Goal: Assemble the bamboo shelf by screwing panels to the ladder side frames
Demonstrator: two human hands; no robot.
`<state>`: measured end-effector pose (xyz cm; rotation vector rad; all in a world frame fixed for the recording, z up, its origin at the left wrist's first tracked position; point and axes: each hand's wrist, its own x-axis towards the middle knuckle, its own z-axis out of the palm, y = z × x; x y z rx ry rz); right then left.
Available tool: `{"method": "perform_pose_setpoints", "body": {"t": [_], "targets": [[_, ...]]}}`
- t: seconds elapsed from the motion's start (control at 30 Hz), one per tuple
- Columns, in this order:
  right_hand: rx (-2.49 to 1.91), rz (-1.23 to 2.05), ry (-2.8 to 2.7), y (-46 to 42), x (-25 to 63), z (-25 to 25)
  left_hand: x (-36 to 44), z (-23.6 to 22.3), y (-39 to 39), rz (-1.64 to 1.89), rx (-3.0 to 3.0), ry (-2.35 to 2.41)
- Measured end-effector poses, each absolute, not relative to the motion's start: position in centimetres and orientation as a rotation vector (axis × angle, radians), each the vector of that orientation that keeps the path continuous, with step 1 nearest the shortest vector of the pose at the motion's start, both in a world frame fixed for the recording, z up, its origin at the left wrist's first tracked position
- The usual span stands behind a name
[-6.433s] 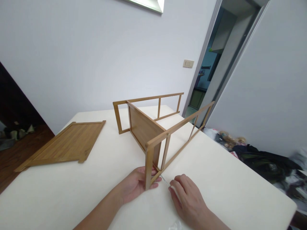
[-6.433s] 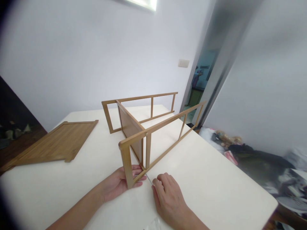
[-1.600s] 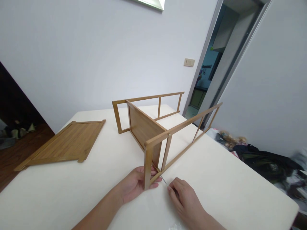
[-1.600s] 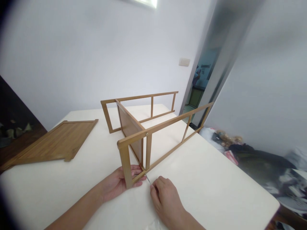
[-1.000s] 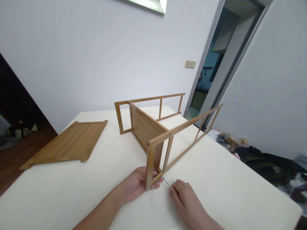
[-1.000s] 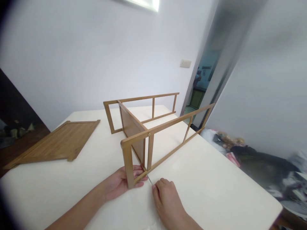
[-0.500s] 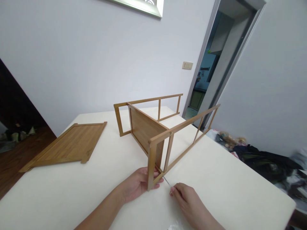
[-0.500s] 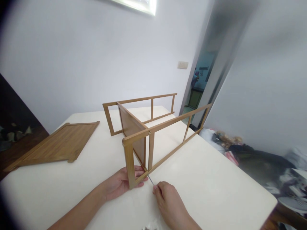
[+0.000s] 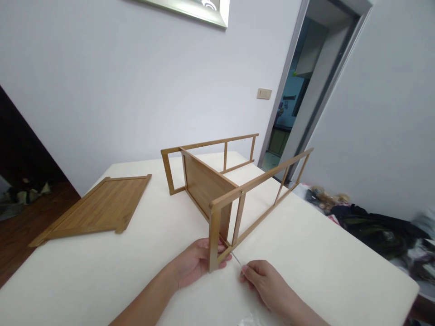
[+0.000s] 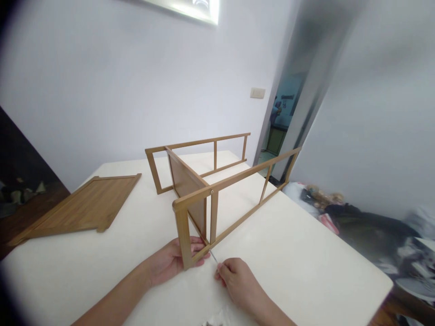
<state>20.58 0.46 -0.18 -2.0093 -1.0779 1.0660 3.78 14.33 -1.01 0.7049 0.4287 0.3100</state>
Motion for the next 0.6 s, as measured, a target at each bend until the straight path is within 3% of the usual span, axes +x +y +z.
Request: {"method": "perform_pose_setpoints", "body": {"t": [0.3, 0.6], "targets": [[-1.685, 1.518, -0.677, 0.7, 20.8, 0.5, 3.7, -0.8, 14.2, 0.327, 0.689, 0.449], [-1.718, 1.410, -0.741, 0.3, 20.1, -0.9, 3.9, -0.5, 14.1, 0.344, 0.657, 0.490]]}}
